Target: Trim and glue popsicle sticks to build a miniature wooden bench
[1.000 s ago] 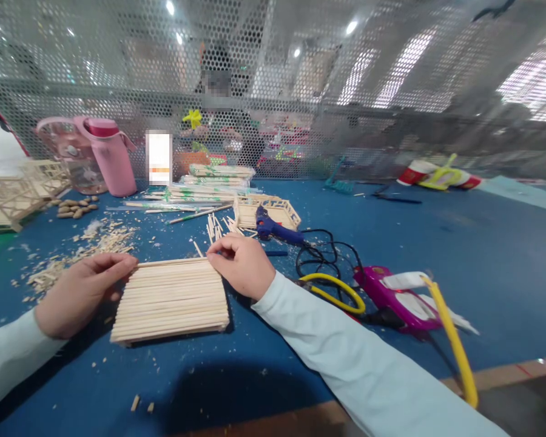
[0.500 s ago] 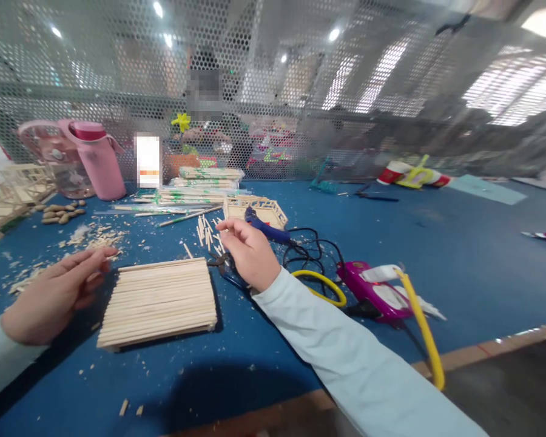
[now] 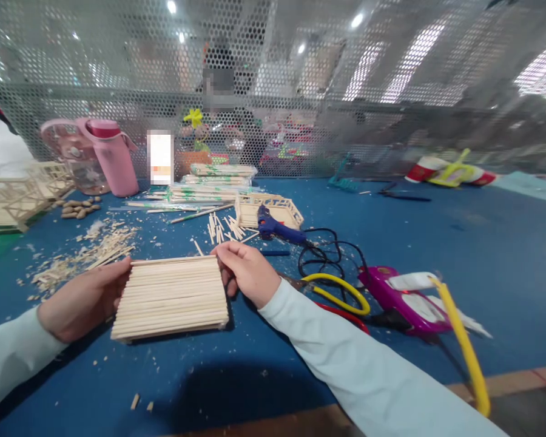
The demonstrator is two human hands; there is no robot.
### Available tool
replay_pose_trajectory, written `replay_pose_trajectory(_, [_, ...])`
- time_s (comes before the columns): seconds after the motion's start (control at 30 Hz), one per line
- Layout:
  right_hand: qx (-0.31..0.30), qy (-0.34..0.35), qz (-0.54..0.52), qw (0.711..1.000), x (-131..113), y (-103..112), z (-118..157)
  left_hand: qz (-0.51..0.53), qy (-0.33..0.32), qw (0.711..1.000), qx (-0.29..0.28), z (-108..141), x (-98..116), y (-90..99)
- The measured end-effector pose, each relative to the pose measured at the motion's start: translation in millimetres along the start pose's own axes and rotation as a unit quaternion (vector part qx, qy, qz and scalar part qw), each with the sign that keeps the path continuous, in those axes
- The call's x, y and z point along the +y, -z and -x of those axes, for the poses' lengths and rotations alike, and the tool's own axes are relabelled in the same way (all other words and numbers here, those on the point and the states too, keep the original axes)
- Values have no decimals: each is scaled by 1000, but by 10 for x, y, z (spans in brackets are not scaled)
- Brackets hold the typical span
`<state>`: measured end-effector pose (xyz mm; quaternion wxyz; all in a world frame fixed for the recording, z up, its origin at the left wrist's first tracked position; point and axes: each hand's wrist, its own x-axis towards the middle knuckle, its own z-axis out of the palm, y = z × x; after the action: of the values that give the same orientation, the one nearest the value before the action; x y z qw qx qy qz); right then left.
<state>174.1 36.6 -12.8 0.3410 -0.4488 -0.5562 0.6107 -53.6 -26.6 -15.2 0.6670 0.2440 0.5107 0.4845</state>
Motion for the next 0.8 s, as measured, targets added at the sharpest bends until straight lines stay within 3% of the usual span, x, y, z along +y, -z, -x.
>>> replay_pose_trajectory(0.2, [3,14,13,1000,31,-9,-17,-22,12,1000,-18,-5,-21,2])
replay_pose_trajectory(0.47, [1,24,28,999,24,7,-11,-104,-28,994,-14,1,-33,-23])
replay_pose_trajectory(0.63, [13,21,44,999,-12,-13,6,-233,-113,965,47,16,-26,-42])
replay_pose_trajectory(0.8, [34,29,54,998,-21,-36,8,-306,-140,939,76,62,17,-93])
